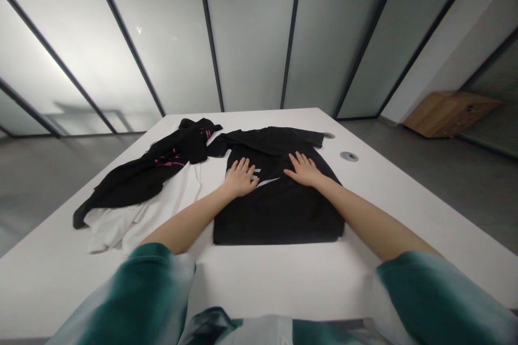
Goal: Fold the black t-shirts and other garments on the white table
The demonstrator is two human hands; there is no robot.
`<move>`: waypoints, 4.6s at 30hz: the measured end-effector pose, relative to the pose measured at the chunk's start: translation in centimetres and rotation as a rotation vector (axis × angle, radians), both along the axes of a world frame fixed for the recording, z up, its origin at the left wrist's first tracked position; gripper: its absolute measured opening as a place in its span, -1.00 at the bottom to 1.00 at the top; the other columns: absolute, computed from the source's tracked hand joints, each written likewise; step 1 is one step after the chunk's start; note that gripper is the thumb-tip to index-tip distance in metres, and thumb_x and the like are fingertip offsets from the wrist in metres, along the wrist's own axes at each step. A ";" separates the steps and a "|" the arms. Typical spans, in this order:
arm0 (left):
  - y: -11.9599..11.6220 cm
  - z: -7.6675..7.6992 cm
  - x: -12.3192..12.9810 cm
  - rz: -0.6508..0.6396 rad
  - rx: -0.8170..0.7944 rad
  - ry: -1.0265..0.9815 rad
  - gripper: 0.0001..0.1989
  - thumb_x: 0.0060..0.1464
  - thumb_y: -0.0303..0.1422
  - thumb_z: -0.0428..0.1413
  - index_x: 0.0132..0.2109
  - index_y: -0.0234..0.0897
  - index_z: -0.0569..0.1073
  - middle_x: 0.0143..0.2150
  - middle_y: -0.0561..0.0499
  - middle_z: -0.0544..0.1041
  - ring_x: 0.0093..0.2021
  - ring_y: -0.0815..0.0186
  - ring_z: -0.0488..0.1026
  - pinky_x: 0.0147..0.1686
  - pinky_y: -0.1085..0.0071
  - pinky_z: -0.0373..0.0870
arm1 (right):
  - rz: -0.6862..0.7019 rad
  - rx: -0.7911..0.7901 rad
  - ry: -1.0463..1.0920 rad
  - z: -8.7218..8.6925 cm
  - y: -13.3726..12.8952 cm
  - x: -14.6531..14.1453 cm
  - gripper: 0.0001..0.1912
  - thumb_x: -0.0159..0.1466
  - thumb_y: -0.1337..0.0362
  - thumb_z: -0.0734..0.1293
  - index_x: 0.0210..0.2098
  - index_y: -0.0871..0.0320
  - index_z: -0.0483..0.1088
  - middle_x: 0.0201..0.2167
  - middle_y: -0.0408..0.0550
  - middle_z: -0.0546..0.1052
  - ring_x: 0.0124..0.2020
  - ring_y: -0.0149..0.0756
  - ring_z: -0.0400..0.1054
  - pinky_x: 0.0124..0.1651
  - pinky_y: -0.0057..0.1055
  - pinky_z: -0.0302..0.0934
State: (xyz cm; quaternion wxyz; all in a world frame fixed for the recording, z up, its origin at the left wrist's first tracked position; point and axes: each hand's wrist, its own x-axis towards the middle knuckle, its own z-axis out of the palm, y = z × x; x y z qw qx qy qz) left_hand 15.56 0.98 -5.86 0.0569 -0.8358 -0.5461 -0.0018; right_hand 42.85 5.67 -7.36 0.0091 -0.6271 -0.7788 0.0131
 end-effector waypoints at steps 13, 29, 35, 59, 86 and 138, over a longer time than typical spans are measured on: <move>1.4 2.1 1.0 0.184 -0.138 -0.120 -0.20 0.25 0.16 -0.19 0.44 -0.24 0.13 0.49 -0.28 0.05 0.46 -0.21 -0.06 0.28 -0.18 0.11 | 0.211 -0.011 0.051 1.6 -0.1 0.2 -0.22 0.37 -0.24 0.08 0.42 0.05 0.15 0.44 0.12 0.13 0.43 0.13 0.00 0.34 0.11 0.03; 7.7 -0.4 -3.1 0.235 -0.160 -0.105 -0.15 0.26 0.16 -0.33 0.49 -0.28 0.03 0.54 -0.21 -0.10 0.51 -0.09 -0.18 0.40 -0.10 -0.20 | -0.289 -0.130 0.025 0.6 0.4 0.7 -0.12 0.38 -0.23 -0.11 0.50 0.18 -0.09 0.51 0.22 -0.13 0.47 0.29 -0.25 0.38 0.30 -0.30; 4.8 -0.4 -2.8 0.242 -0.173 -0.065 -0.15 0.28 0.14 -0.33 0.49 -0.33 -0.01 0.53 -0.26 -0.10 0.51 -0.10 -0.16 0.40 -0.04 -0.12 | -0.176 -0.129 0.021 0.2 0.1 0.7 -0.11 0.36 -0.28 -0.09 0.49 0.10 -0.08 0.52 0.12 -0.13 0.49 0.22 -0.28 0.41 0.22 -0.29; 6.4 1.3 -5.8 0.135 -0.056 -0.108 -0.38 0.30 0.03 -0.16 0.18 -0.34 0.45 0.20 -0.26 0.45 0.21 0.01 0.38 0.19 0.19 0.28 | -0.314 0.153 0.002 3.9 0.4 5.4 -0.57 0.37 0.10 0.14 -0.10 0.20 0.54 -0.08 0.24 0.58 -0.04 0.09 0.47 -0.06 -0.13 0.31; 5.5 -0.5 -6.2 0.180 -0.076 -0.163 -0.33 0.33 -0.02 -0.17 0.39 -0.33 0.22 0.47 -0.23 0.15 0.46 0.06 0.05 0.39 0.11 0.00 | -0.303 -0.282 0.500 6.9 -10.2 14.5 -0.37 0.13 0.02 0.41 0.13 0.19 0.46 -0.72 -0.16 0.41 -0.49 -0.08 0.47 -0.32 -0.24 0.36; -5.6 3.8 -14.5 0.130 -1.278 -0.983 -0.70 -0.12 -0.18 0.39 -0.34 -0.25 0.50 -0.58 0.06 0.51 -0.62 0.36 0.39 -0.63 0.50 0.31 | 0.117 0.093 0.103 -0.9 0.0 4.7 -0.35 0.42 -0.06 0.15 0.33 0.23 0.30 0.38 0.19 0.24 0.39 0.05 0.12 0.38 -0.06 0.04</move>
